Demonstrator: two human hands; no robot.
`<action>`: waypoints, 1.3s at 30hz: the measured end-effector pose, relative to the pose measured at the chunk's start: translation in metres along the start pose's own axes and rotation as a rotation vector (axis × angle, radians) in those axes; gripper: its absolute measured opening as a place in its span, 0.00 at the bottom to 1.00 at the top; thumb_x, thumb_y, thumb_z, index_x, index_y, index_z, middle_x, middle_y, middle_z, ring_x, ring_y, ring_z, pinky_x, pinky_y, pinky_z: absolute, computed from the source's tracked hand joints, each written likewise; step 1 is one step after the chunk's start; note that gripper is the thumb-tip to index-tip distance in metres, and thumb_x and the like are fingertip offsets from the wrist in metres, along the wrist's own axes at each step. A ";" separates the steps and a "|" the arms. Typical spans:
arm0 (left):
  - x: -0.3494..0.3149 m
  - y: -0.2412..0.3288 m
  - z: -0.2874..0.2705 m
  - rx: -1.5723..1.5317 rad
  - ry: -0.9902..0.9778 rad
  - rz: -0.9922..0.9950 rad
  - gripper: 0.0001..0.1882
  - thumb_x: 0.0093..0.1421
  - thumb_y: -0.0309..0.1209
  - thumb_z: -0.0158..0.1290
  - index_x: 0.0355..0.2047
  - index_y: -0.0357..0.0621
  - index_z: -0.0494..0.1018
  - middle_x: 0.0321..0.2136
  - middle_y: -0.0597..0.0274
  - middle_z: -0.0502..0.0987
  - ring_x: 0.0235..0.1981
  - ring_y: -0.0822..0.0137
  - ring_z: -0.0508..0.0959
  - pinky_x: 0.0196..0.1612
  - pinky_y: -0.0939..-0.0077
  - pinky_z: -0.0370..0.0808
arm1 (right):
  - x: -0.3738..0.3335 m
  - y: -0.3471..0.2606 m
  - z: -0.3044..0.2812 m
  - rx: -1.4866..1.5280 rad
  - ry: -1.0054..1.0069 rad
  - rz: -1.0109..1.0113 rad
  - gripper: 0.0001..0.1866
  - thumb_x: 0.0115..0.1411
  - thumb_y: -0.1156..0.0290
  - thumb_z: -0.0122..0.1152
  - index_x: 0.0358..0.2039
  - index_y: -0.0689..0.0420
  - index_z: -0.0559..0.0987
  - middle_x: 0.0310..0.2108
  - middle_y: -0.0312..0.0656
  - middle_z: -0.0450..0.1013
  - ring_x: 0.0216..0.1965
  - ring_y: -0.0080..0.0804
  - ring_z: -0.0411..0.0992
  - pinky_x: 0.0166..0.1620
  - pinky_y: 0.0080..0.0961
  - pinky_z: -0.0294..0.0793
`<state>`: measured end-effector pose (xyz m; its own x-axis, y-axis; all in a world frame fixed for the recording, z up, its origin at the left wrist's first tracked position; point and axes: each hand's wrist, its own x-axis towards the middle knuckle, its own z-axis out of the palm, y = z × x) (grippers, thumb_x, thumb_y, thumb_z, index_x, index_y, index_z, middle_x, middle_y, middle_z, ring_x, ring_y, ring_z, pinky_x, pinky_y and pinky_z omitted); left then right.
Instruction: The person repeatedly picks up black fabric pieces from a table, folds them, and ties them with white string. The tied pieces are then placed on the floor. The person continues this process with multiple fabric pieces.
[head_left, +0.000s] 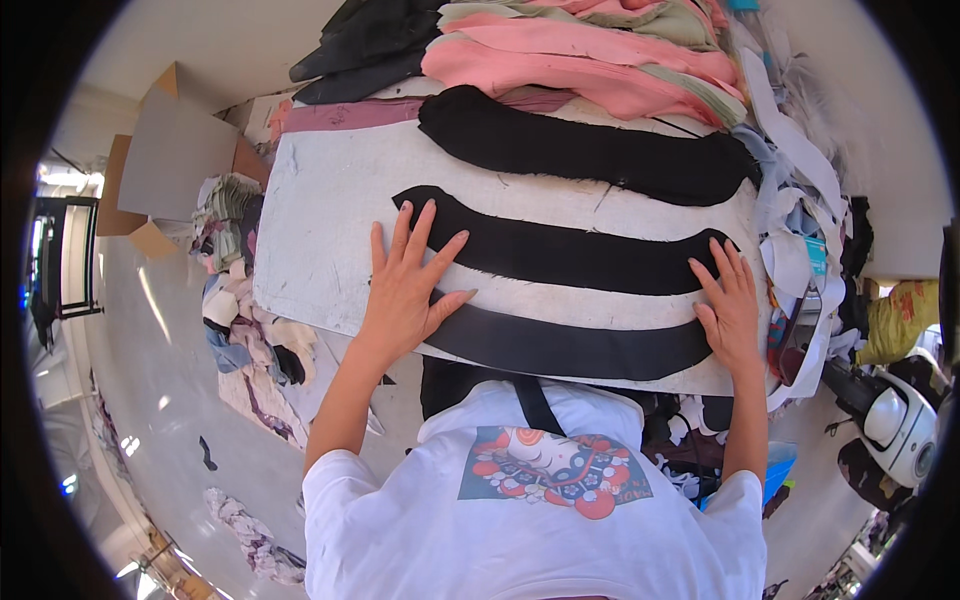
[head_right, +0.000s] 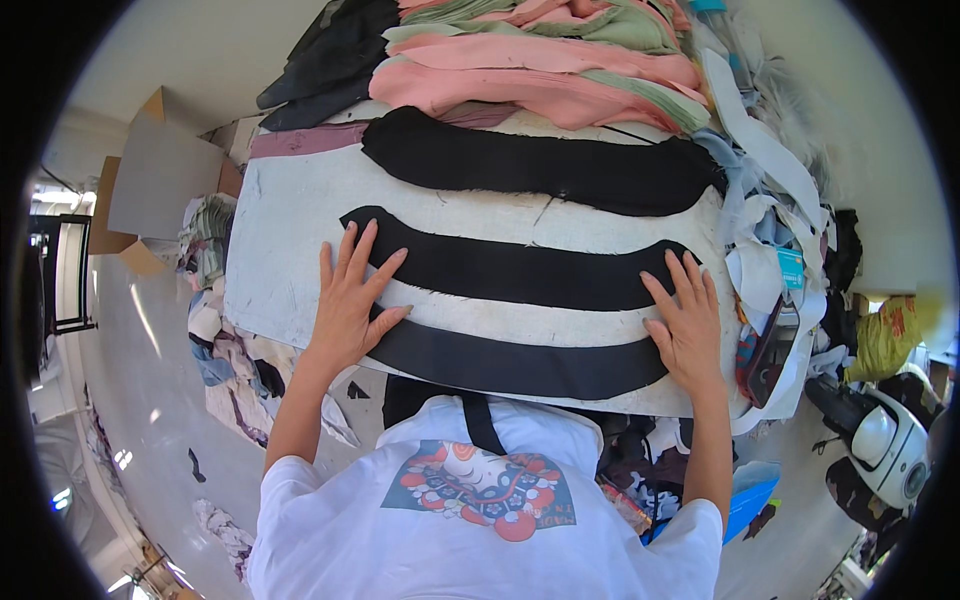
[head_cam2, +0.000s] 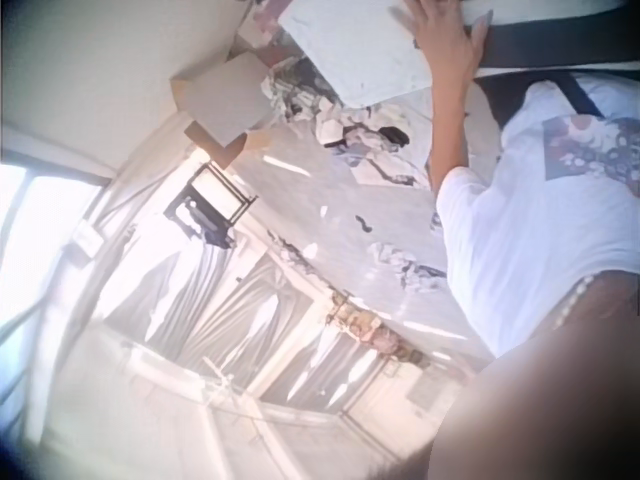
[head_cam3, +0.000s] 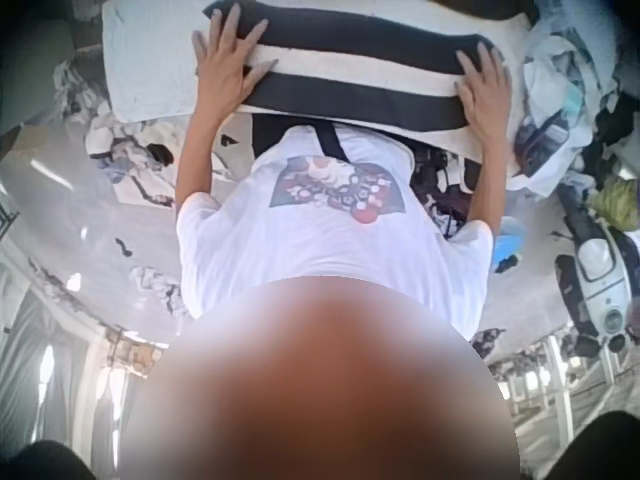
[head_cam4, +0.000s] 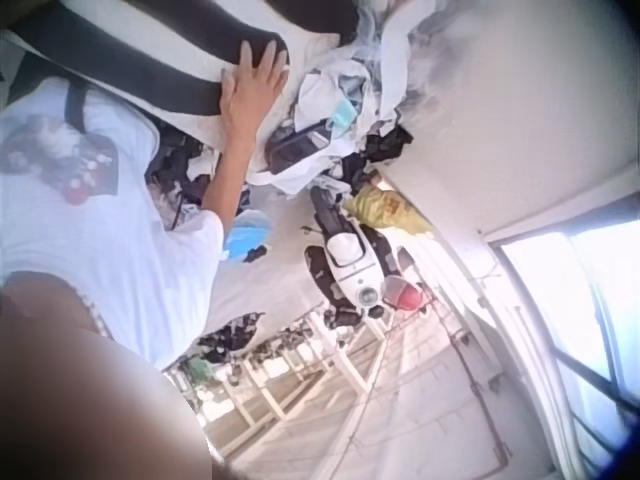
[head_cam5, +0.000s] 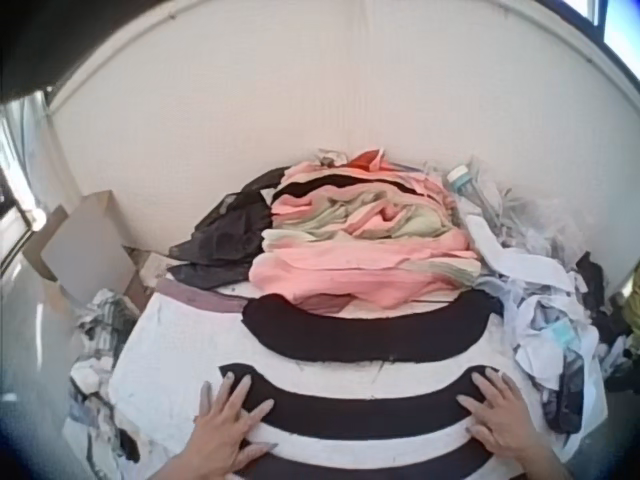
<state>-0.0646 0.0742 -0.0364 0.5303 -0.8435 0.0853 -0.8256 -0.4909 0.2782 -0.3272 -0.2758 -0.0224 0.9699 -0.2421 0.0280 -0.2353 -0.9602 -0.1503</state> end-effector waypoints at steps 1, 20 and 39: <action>-0.002 -0.003 -0.001 -0.015 -0.001 -0.001 0.34 0.58 0.51 0.57 0.63 0.57 0.67 0.70 0.49 0.51 0.71 0.42 0.47 0.68 0.35 0.39 | 0.001 -0.001 0.000 0.001 0.005 -0.006 0.26 0.65 0.52 0.47 0.61 0.45 0.73 0.69 0.46 0.56 0.71 0.48 0.50 0.71 0.48 0.44; -0.066 -0.010 0.019 -0.185 0.484 -0.334 0.15 0.64 0.35 0.54 0.50 0.47 0.78 0.59 0.53 0.71 0.67 0.49 0.61 0.67 0.39 0.44 | 0.101 -0.245 0.065 0.451 0.153 -0.436 0.04 0.52 0.75 0.61 0.27 0.56 0.74 0.29 0.39 0.68 0.34 0.37 0.71 0.32 0.30 0.75; -0.063 0.044 -0.012 -1.278 0.371 -0.496 0.15 0.59 0.28 0.60 0.46 0.37 0.77 0.39 0.61 0.81 0.35 0.74 0.77 0.41 0.80 0.74 | 0.087 -0.213 0.022 0.437 0.487 -0.483 0.13 0.47 0.80 0.68 0.36 0.58 0.79 0.34 0.40 0.76 0.34 0.41 0.75 0.36 0.31 0.74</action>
<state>-0.1318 0.1085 -0.0180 0.8928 -0.4417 -0.0884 0.0916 -0.0140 0.9957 -0.1911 -0.0892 -0.0100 0.7982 0.0548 0.5999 0.3454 -0.8575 -0.3812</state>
